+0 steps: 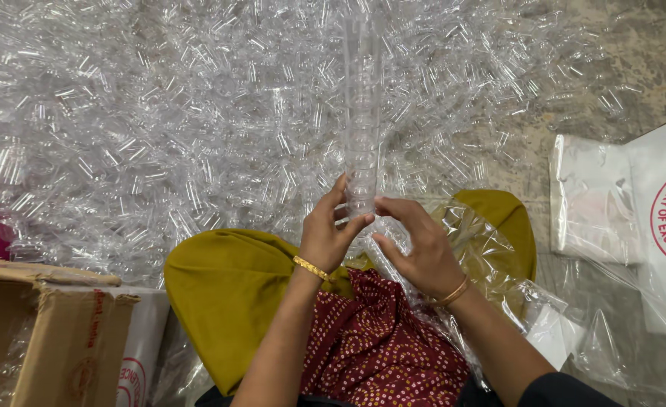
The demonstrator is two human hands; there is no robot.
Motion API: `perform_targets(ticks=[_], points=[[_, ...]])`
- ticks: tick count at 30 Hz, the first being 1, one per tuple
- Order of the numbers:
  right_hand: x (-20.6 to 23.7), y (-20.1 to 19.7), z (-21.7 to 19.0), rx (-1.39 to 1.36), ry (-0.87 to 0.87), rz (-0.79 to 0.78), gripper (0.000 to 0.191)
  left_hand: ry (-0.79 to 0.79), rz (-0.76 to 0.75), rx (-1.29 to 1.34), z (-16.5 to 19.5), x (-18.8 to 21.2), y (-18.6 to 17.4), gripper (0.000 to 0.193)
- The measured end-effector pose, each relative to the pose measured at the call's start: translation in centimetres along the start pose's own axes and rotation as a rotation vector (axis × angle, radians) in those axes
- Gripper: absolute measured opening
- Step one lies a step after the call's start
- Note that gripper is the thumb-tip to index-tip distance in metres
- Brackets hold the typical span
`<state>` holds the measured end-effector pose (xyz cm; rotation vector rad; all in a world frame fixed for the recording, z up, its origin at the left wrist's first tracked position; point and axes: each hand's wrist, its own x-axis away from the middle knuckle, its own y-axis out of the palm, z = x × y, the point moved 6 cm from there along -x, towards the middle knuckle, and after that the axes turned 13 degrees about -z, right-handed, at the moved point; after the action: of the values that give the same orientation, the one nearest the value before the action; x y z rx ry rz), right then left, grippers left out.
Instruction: The person sits on the floor and repeatedly picks up clear plastic cups from a large pile, inspects them, and places them into a plastic bag. The person continues this process throughout the clip, handling cups one at a time.
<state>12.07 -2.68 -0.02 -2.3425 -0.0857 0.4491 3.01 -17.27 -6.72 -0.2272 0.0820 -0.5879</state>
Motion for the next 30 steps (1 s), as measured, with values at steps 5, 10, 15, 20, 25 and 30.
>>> perform_targets(ticks=[5, 10, 15, 20, 25, 30], points=[[-0.1, -0.1, -1.4, 0.047, -0.045, -0.018, 0.055, 0.030, 0.030, -0.106, 0.3, 0.6, -0.3, 0.083], [-0.3, -0.1, -1.7, 0.047, -0.068, -0.026, 0.056, 0.001, 0.025, -0.129, 0.2, 0.7, -0.5, 0.083], [-0.3, 0.0, -1.1, 0.032, -0.040, -0.063, 0.052, 0.052, -0.001, -0.108, 0.4, 0.7, -0.4, 0.082], [-0.2, 0.2, -0.8, 0.051, -0.019, -0.076, 0.053, -0.009, -0.030, -0.079, -0.3, 0.6, -0.1, 0.081], [0.1, -0.5, -1.4, 0.287, -0.160, 0.082, 0.048, 0.023, -0.031, -0.140, -0.4, 0.6, 0.2, 0.081], [0.0, -0.6, -0.3, 0.236, -0.141, 0.045, 0.041, 0.043, -0.043, -0.198, -0.3, 0.6, 0.6, 0.082]])
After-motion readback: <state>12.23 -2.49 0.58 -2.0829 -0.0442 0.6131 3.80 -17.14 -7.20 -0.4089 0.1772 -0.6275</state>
